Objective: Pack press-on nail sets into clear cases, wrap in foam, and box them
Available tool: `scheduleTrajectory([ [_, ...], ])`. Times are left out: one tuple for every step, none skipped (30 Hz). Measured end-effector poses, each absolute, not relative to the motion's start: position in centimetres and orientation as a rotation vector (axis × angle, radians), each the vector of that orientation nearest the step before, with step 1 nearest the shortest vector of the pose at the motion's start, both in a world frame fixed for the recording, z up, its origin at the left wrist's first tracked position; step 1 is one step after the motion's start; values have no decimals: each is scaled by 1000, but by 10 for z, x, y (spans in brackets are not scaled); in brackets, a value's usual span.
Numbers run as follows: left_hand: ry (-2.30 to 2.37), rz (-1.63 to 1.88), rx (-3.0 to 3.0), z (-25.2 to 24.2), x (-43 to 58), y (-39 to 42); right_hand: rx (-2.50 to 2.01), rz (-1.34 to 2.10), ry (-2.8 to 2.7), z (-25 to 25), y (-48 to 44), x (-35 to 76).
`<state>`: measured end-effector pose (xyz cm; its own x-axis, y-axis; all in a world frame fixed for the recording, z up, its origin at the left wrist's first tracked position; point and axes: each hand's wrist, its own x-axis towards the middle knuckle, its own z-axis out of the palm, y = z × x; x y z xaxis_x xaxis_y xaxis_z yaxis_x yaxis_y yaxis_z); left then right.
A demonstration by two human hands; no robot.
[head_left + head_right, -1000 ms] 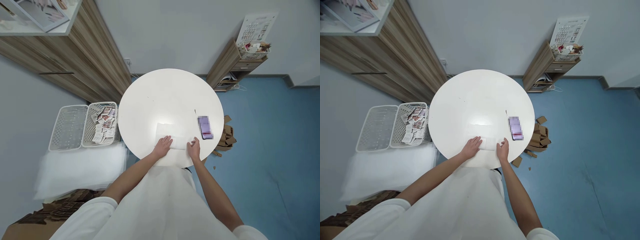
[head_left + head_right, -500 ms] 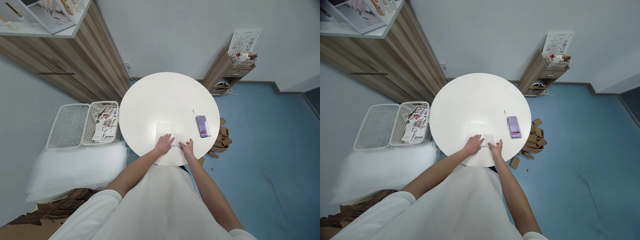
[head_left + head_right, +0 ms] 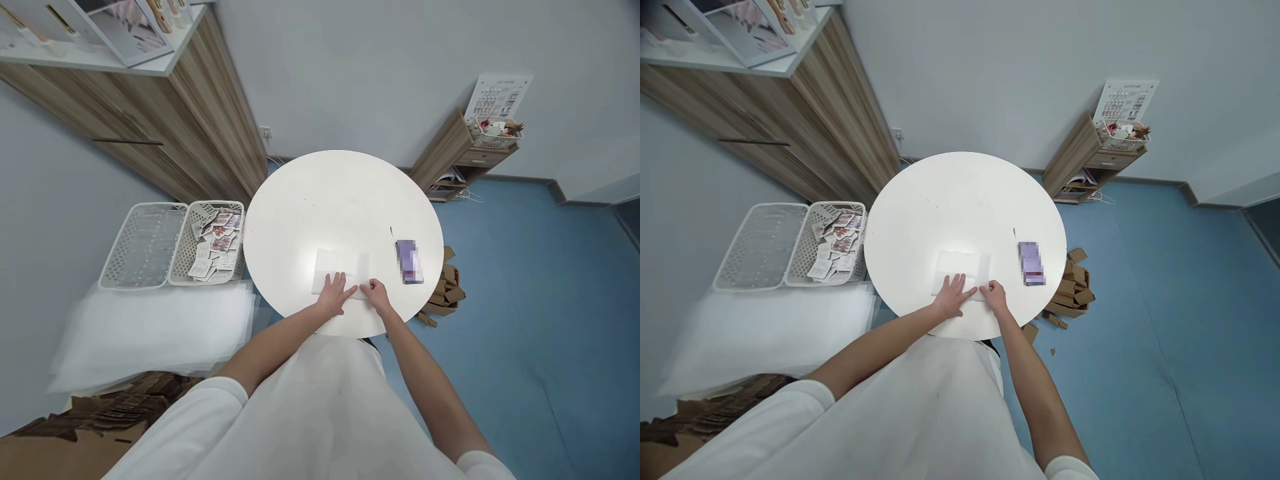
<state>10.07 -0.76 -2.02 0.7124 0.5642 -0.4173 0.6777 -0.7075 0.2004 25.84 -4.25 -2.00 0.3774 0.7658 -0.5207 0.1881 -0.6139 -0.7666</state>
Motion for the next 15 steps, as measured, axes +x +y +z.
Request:
scheduleTrajectory([
  [971,-466,2558,-19,100,-7,-2032,1214,-829,-20,-41,257],
  [973,-460,2528,-18,99,-7,-2031,1206,-839,-21,-39,256],
  [976,-451,2489,-16,97,-7,-2028,1203,-849,-21,-38,254],
  [979,-440,2443,-14,95,-6,-2024,1201,-860,-20,-36,251],
  [978,-426,2395,-13,92,-5,-2022,1201,-872,-19,-35,249],
  [973,-410,2350,-12,89,-4,-2020,1202,-887,-18,-34,246],
  [963,-392,2312,-11,86,-2,-2018,1205,-904,-17,-33,243],
  [951,-373,2285,-11,83,-1,-2017,1210,-925,-15,-32,240],
  [938,-352,2268,-11,80,1,-2013,1217,-949,-14,-32,237],
  [927,-327,2257,-11,78,3,-2007,1230,-976,-12,-32,234],
  [918,-302,2247,-11,75,5,-1999,1249,-1005,-11,-31,231],
  [913,-277,2238,-11,73,6,-1990,1274,-1035,-10,-31,229],
  [913,-250,2232,-11,72,7,-1981,1300,-1064,-9,-31,226],
  [920,-217,2231,-10,70,7,-1973,1325,-1090,-8,-31,224],
  [931,-180,2239,-9,69,6,-1968,1344,-1112,-8,-31,223],
])
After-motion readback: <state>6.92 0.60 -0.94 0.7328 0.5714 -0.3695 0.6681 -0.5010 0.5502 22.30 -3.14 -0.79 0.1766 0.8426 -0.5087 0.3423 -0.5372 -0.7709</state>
